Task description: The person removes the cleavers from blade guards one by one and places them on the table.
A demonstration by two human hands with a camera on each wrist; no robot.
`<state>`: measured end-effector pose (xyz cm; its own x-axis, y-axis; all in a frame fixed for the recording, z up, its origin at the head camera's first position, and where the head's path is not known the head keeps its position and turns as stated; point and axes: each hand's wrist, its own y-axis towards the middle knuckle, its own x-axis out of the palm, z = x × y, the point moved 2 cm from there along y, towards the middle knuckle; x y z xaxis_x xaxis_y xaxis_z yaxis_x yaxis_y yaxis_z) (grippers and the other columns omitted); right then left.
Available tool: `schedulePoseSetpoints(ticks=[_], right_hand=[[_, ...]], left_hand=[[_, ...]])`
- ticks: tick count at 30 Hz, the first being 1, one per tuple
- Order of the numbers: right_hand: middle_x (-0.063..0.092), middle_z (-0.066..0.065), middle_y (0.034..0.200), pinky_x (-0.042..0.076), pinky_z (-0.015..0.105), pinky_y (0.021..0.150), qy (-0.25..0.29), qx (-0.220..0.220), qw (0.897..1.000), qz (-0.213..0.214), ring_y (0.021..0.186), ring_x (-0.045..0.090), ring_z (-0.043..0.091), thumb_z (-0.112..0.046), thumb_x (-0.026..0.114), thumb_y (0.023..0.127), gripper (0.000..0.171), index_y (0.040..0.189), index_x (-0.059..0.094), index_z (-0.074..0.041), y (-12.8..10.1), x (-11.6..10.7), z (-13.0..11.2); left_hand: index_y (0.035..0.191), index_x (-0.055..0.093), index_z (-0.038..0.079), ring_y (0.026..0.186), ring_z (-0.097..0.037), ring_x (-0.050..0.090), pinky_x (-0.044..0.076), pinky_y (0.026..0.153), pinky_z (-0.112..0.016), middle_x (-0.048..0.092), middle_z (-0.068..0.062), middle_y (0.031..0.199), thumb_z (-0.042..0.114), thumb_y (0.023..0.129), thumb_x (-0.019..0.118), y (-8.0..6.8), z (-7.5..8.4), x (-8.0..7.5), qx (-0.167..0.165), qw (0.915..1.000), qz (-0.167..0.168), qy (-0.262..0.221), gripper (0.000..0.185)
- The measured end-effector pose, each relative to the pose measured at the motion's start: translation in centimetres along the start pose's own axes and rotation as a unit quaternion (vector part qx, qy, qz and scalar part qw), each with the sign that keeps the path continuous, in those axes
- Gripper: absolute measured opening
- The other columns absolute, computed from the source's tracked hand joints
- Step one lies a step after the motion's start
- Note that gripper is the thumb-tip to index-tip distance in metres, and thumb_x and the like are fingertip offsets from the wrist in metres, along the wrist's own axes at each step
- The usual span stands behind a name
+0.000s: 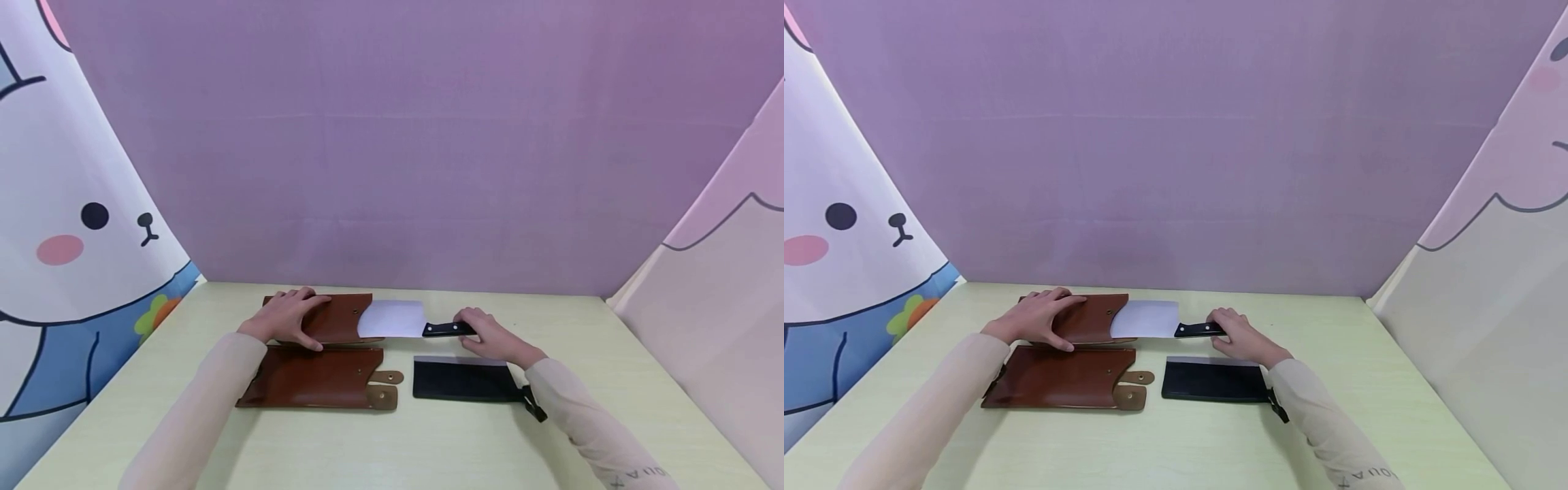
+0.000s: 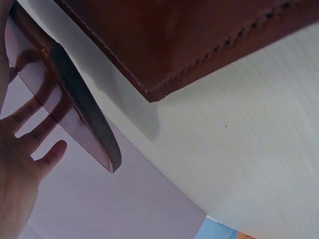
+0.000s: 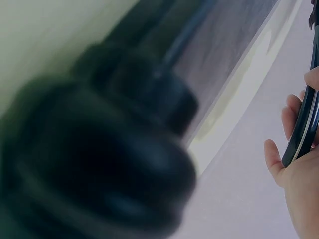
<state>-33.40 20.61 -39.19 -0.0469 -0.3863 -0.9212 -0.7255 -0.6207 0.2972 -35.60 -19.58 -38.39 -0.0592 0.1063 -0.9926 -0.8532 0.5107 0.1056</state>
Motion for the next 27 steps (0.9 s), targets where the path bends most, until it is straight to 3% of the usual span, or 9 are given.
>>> schedulePoseSetpoints(ticks=[27], right_hand=[[0.058,0.004,0.097,0.041,0.039,0.078,0.000,0.005,1.000,0.011,0.088,0.049,0.018,-0.007,0.060,0.080,0.025,0.104,0.055,-0.004,-1.9,-0.8,0.9]], left_hand=[[0.140,0.038,0.020,0.112,-0.035,0.048,0.034,0.093,-0.057,0.043,-0.013,0.129,0.068,0.057,0.071,-0.4,0.0,-0.3,0.003,1.0000,-0.001,-0.001,0.100]])
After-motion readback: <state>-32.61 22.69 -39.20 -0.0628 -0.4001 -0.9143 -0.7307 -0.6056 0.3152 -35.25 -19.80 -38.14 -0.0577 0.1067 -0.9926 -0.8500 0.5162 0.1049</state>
